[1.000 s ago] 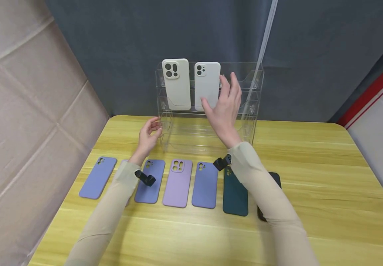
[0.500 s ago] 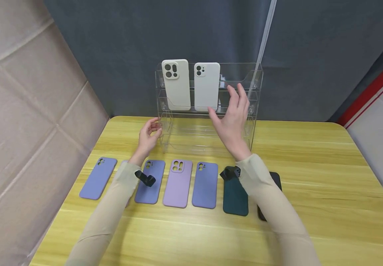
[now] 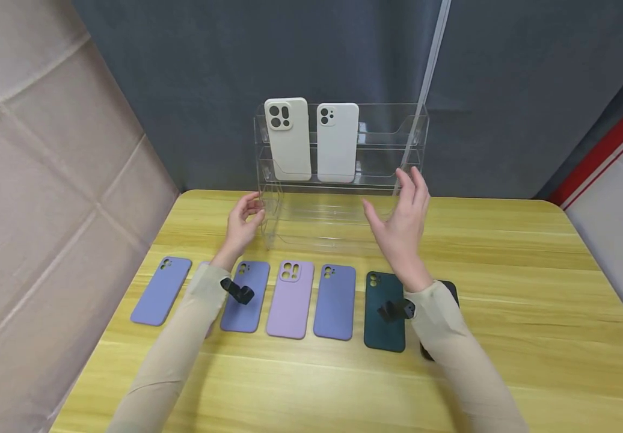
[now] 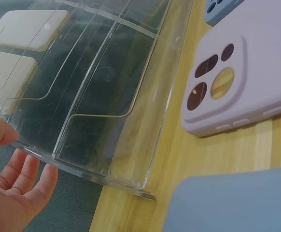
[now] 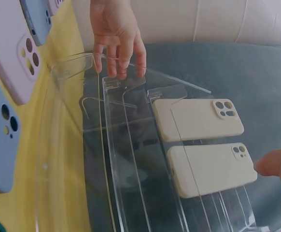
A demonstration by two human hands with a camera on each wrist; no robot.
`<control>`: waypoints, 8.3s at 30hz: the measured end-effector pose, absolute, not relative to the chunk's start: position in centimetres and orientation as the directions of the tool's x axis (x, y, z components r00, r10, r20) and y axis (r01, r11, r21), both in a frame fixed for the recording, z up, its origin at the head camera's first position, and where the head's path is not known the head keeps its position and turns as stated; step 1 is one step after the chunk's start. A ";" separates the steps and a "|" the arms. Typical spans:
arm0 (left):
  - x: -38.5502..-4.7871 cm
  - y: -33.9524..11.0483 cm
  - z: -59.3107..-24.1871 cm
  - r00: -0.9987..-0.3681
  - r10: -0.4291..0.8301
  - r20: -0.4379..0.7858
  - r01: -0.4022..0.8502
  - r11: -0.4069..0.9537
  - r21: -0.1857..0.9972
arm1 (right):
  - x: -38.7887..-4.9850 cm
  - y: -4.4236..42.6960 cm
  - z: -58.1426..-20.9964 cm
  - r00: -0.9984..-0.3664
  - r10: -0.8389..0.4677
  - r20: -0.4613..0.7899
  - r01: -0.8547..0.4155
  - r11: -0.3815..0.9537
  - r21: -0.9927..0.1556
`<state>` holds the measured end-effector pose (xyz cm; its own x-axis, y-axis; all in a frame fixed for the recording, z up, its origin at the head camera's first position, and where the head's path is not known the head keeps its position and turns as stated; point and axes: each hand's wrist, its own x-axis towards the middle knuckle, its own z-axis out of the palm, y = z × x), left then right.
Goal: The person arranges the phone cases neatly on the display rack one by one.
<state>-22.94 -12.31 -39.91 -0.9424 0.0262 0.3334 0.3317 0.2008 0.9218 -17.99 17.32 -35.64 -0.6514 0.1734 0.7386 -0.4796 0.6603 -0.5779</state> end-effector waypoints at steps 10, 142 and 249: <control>-23.0 -12.2 -40.0 -0.942 0.024 0.335 0.333 0.191 0.924 | -15.8 20.6 -38.4 -0.730 0.190 0.657 -0.390 0.674 -0.627; -23.1 -12.3 -40.3 -0.935 0.017 0.354 0.351 0.177 0.920 | -20.9 21.5 -28.9 -0.637 0.136 0.759 -0.459 0.724 -0.515; -22.9 -12.1 -40.0 -0.933 0.019 0.360 0.355 0.223 0.908 | -27.8 18.5 -31.1 -0.643 0.083 0.761 -0.339 0.860 -0.381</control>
<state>-22.86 -12.11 -40.00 -0.9328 0.0188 0.3598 0.3547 0.2234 0.9079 -27.78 18.46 -31.12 -0.6435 0.0832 0.7609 -0.3387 0.8605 -0.3805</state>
